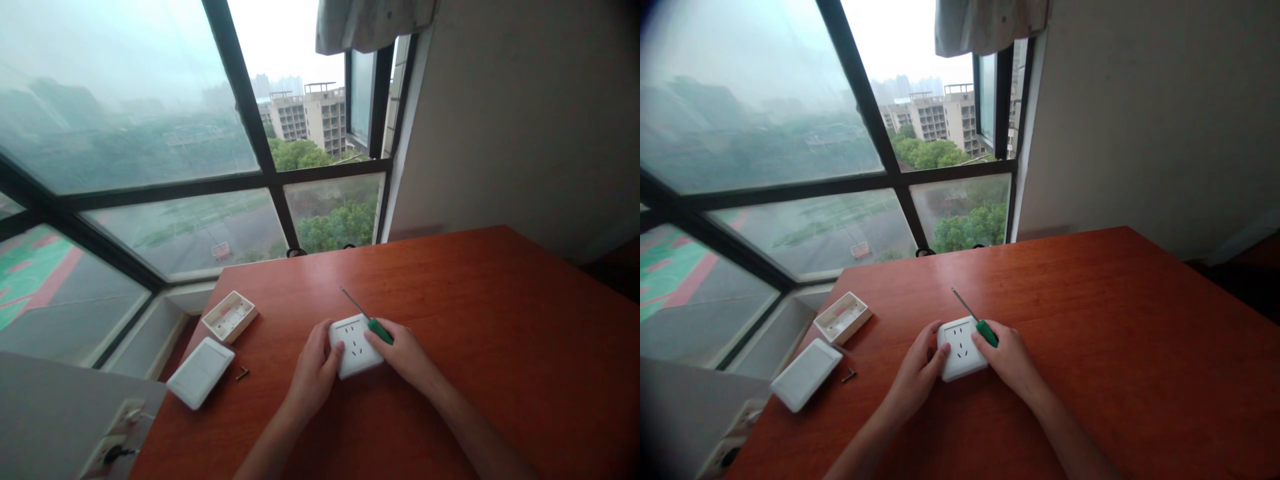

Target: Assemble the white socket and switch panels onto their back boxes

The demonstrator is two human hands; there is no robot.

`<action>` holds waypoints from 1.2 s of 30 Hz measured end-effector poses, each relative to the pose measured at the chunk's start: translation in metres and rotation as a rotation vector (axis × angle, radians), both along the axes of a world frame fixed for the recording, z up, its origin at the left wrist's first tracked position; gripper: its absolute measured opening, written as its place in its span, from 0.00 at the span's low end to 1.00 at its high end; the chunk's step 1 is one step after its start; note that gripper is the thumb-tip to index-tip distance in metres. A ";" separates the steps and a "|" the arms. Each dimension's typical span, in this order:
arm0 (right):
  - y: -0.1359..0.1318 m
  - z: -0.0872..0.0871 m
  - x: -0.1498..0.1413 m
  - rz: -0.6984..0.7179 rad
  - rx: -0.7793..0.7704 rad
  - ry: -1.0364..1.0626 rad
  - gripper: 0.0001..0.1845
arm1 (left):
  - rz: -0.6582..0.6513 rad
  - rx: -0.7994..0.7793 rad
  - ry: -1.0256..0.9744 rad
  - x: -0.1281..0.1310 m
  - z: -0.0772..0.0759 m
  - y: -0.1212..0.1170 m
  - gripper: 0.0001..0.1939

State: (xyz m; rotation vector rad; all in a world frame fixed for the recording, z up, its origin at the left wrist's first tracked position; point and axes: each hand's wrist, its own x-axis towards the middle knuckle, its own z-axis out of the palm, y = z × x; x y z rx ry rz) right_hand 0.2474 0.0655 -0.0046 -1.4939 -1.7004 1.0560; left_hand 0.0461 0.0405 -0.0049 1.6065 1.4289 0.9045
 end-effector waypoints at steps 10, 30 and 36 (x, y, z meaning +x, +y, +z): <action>0.002 -0.007 0.001 0.014 -0.020 0.039 0.20 | -0.011 -0.011 -0.041 -0.001 -0.009 0.000 0.22; 0.004 0.013 0.059 -0.102 -0.105 0.151 0.24 | -0.057 0.088 -0.037 0.059 0.011 0.022 0.19; 0.020 0.006 0.130 -0.212 -0.153 0.110 0.29 | -0.165 0.082 0.066 0.132 0.005 0.055 0.18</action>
